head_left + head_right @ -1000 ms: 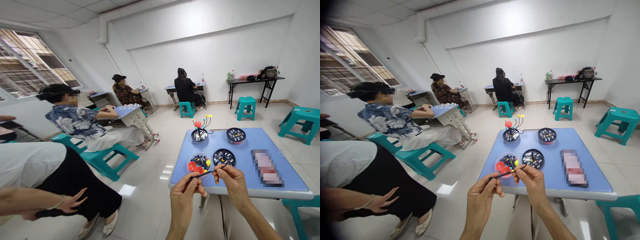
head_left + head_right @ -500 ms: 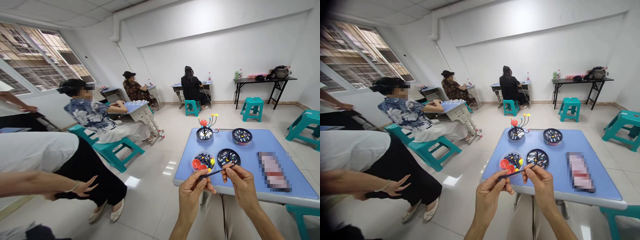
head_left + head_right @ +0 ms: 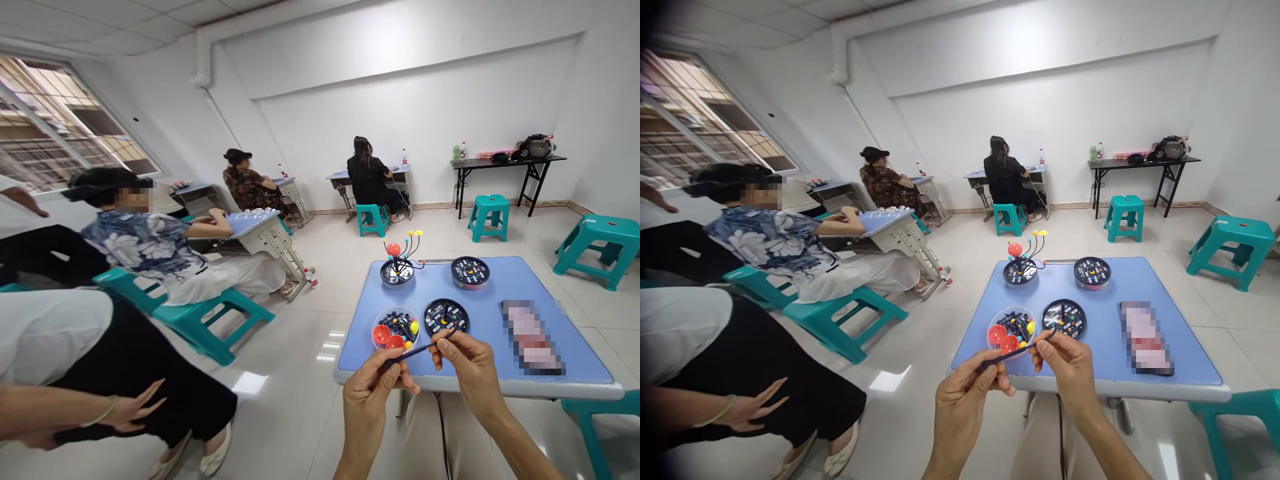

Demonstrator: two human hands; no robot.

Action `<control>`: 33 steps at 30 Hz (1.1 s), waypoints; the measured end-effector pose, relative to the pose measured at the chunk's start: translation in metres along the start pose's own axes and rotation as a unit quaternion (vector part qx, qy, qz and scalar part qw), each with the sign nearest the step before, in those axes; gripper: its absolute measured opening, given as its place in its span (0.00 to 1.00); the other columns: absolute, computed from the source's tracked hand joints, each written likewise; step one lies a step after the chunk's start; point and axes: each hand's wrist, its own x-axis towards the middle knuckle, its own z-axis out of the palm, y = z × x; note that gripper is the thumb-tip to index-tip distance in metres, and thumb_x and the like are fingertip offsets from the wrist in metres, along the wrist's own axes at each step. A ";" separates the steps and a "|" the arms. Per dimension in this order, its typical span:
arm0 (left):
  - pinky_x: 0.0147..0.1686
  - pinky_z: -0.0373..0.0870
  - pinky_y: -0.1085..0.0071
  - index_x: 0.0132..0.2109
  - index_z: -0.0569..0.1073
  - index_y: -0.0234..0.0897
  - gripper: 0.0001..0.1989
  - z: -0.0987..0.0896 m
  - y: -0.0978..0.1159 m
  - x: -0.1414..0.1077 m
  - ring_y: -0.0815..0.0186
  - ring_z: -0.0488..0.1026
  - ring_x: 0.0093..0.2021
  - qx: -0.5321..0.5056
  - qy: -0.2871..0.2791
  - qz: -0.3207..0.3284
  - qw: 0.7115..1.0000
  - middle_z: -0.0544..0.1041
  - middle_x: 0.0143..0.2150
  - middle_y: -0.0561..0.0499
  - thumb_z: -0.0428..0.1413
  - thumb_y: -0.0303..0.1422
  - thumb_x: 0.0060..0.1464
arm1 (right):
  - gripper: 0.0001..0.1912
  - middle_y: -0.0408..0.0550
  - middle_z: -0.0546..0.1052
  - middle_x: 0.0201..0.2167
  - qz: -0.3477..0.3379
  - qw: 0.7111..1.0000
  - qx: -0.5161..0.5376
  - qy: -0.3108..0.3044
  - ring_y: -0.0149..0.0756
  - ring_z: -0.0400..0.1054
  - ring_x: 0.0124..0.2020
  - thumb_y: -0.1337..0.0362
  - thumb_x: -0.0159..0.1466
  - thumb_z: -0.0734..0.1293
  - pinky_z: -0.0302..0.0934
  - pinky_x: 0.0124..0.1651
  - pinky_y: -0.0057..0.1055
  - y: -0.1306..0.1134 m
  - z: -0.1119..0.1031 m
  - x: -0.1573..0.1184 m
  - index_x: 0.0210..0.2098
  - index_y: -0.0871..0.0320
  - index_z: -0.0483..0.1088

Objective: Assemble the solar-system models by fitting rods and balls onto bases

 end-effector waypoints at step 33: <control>0.22 0.75 0.68 0.36 0.80 0.35 0.13 0.009 0.001 0.006 0.66 0.73 0.23 -0.005 0.041 -0.038 0.998 0.76 0.25 0.51 0.67 0.39 0.44 | 0.14 0.45 0.76 0.21 0.020 1.000 -0.008 0.007 0.34 0.69 0.21 0.53 0.55 0.73 0.68 0.26 0.32 -0.022 0.009 0.003 0.24 0.58 0.77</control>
